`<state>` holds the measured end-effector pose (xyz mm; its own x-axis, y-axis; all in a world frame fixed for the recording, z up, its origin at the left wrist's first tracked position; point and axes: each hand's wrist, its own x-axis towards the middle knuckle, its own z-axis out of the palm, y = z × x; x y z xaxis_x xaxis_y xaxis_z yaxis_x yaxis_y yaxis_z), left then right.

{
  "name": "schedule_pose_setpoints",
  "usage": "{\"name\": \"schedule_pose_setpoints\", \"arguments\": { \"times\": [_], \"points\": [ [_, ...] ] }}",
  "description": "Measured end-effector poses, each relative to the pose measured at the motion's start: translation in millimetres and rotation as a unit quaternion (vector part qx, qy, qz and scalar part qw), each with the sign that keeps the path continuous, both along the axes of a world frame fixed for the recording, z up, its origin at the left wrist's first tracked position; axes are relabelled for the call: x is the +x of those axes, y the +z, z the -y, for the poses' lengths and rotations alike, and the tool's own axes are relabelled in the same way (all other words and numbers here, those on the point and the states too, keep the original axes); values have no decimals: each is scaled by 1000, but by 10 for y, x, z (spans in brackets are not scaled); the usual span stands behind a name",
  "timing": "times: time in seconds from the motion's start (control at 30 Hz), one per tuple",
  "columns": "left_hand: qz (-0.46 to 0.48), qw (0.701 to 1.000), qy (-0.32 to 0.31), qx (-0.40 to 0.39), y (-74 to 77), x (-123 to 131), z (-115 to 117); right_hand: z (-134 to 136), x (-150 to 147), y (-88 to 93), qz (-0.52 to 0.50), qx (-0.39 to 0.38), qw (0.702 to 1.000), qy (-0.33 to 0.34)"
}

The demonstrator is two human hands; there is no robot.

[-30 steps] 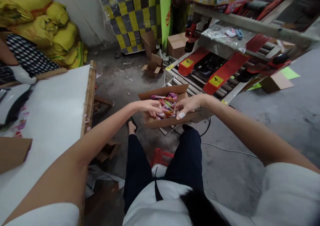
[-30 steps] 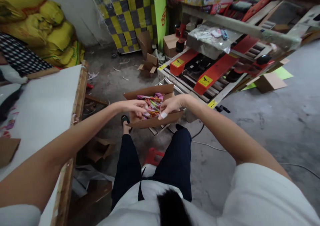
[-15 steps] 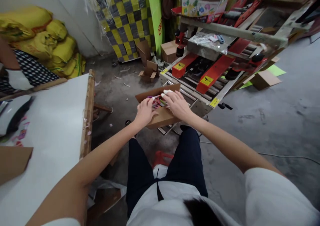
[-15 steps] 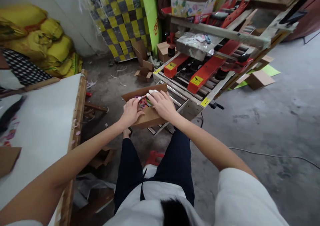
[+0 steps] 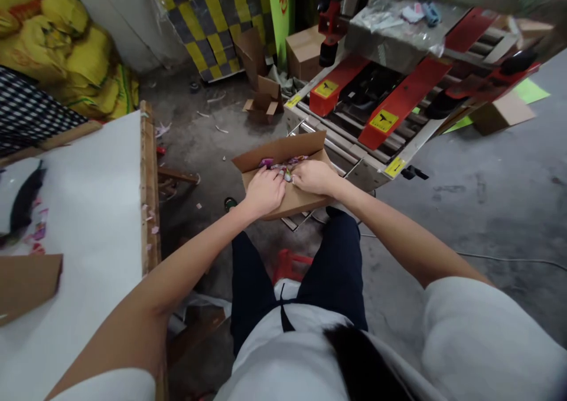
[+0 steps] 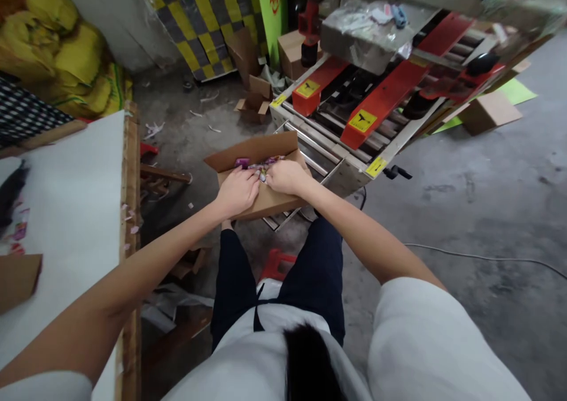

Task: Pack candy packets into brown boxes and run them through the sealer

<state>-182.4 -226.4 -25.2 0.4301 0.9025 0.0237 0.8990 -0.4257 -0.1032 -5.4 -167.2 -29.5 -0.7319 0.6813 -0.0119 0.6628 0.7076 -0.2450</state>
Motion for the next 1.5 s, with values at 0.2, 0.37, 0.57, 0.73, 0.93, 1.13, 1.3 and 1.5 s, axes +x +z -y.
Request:
{"name": "schedule_pose_setpoints", "arguments": {
  "times": [0.2,0.37,0.57,0.73,0.93,1.13,1.3,1.5],
  "points": [
    [-42,999,-3,-7,-4,61,-76,39,-34,-116,-51,22,998,-8],
    [-8,1000,16,17,-72,55,-79,109,35,-182,-209,128,967,-67],
    [87,988,88,95,-71,69,65,134,17,-218,-260,184,940,-121],
    [105,971,144,162,-50,84,243,181,163,-309,-248,150,956,-41],
    [-46,989,122,-69,157,-149,177,117,315,-365,-242,127,960,62],
    [-59,987,115,-94,229,-68,429,-39,355,-331,-251,113,961,32],
    [-10,977,211,0,51,376,347,207,164,-470,-344,78,922,-161],
    [23,964,263,9,-21,668,-113,389,139,-518,-257,-32,961,-101]
  ]
}}
